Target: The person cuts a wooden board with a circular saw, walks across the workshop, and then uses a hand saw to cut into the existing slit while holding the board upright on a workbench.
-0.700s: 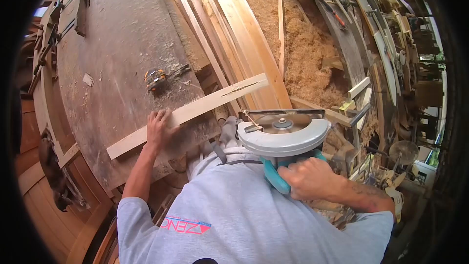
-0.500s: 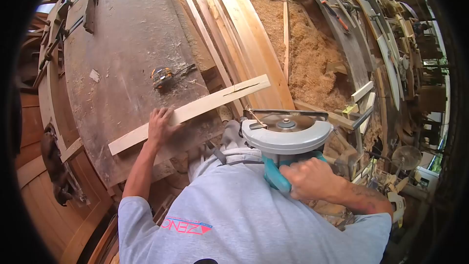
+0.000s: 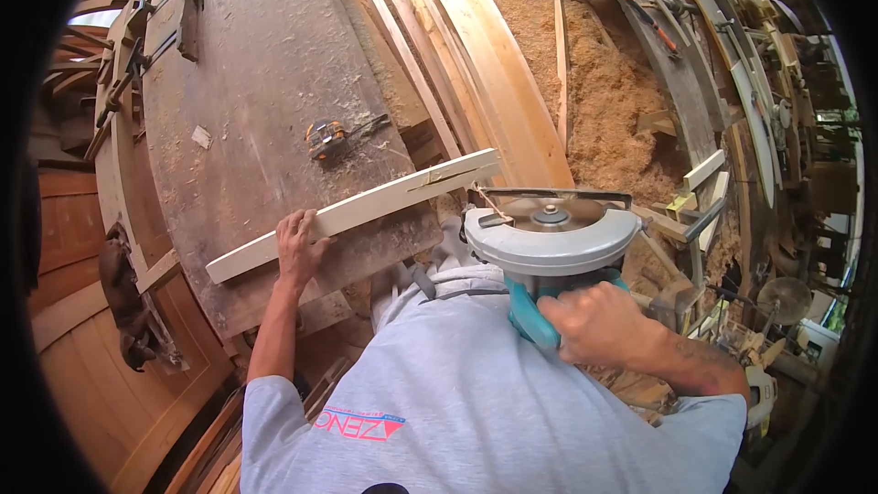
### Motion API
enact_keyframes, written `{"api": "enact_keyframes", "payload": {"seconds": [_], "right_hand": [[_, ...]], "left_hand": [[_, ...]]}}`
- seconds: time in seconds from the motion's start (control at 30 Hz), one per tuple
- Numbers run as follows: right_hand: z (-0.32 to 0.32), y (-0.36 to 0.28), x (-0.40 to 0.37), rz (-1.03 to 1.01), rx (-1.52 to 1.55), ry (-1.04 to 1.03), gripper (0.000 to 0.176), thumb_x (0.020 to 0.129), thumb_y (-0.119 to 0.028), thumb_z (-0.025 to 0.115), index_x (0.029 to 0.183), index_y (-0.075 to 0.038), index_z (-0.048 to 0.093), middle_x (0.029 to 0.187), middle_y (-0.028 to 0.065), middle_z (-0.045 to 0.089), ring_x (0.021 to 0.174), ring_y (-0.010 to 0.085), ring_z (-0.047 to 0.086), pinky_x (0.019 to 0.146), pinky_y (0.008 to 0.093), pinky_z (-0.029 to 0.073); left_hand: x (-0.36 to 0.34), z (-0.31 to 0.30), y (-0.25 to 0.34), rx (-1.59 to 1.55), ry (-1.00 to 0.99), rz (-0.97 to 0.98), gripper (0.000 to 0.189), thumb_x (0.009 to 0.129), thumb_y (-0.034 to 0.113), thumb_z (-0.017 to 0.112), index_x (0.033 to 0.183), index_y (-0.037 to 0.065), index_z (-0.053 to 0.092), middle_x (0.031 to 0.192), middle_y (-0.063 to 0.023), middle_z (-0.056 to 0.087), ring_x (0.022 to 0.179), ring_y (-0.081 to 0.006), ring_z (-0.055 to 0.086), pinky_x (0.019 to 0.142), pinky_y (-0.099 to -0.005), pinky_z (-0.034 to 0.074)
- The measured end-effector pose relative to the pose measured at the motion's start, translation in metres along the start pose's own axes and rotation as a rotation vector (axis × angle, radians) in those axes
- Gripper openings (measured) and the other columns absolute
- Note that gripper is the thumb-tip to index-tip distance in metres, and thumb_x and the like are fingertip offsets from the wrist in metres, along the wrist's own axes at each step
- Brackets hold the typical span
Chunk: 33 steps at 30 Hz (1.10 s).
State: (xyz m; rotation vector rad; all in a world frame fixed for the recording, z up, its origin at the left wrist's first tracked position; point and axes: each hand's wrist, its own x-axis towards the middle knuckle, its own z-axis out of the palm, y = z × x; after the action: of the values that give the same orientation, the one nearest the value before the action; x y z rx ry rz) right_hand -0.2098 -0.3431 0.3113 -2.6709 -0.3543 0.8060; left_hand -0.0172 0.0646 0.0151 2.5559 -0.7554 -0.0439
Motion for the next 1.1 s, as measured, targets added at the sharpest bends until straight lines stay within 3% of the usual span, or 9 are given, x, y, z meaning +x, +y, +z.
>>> {"api": "enact_keyframes", "payload": {"seconds": [0.5,0.67,1.0,1.07,1.1], "right_hand": [[-0.012,0.028,0.007,-0.09,0.055,0.013,0.028,0.062,-0.015,0.073,0.086,-0.007,0.062,0.065,0.011,0.064,0.059,0.0328,0.067,0.053,0.0452,0.054],[-0.01,0.05,0.017,-0.141,0.12,-0.032,0.039,0.06,-0.016,0.077,0.096,-0.007,0.066,0.072,0.0113,0.066,0.069,0.0323,0.069,0.059,0.0454,0.055],[-0.012,0.086,0.043,-0.195,0.182,-0.069,0.039,0.063,-0.018,0.077,0.099,-0.007,0.066,0.072,0.0102,0.067,0.068,0.0318,0.069,0.059,0.0446,0.056],[-0.007,0.092,0.054,-0.217,0.196,-0.035,0.038,0.063,-0.017,0.077,0.098,-0.007,0.065,0.07,0.0097,0.066,0.066,0.0307,0.069,0.057,0.0435,0.055],[-0.002,0.096,0.058,-0.213,0.205,-0.044,0.038,0.063,-0.017,0.077,0.098,-0.007,0.065,0.07,0.0097,0.066,0.066,0.0307,0.069,0.057,0.0435,0.055]], "left_hand": [[0.008,-0.004,0.013,-0.022,-0.087,-0.089,0.066,0.07,0.028,0.086,0.128,0.007,0.062,0.129,-0.0118,0.06,0.126,-0.0343,0.05,0.109,-0.0468,0.037],[0.017,0.016,0.033,-0.022,-0.067,-0.009,0.069,0.069,0.033,0.087,0.129,0.008,0.062,0.129,-0.0104,0.06,0.124,-0.0332,0.051,0.107,-0.0467,0.038],[0.039,0.023,0.059,-0.1,-0.102,0.0,0.064,0.071,0.04,0.087,0.125,0.011,0.066,0.127,-0.0088,0.061,0.121,-0.0325,0.053,0.105,-0.0463,0.04],[0.038,0.018,0.058,-0.091,-0.006,-0.054,0.061,0.072,0.043,0.086,0.121,0.012,0.068,0.125,-0.009,0.061,0.12,-0.0323,0.054,0.103,-0.0469,0.041],[0.036,0.023,0.054,-0.047,0.098,-0.135,0.05,0.075,0.04,0.085,0.113,0.011,0.07,0.121,-0.0099,0.063,0.118,-0.0325,0.055,0.102,-0.0462,0.04]]}}
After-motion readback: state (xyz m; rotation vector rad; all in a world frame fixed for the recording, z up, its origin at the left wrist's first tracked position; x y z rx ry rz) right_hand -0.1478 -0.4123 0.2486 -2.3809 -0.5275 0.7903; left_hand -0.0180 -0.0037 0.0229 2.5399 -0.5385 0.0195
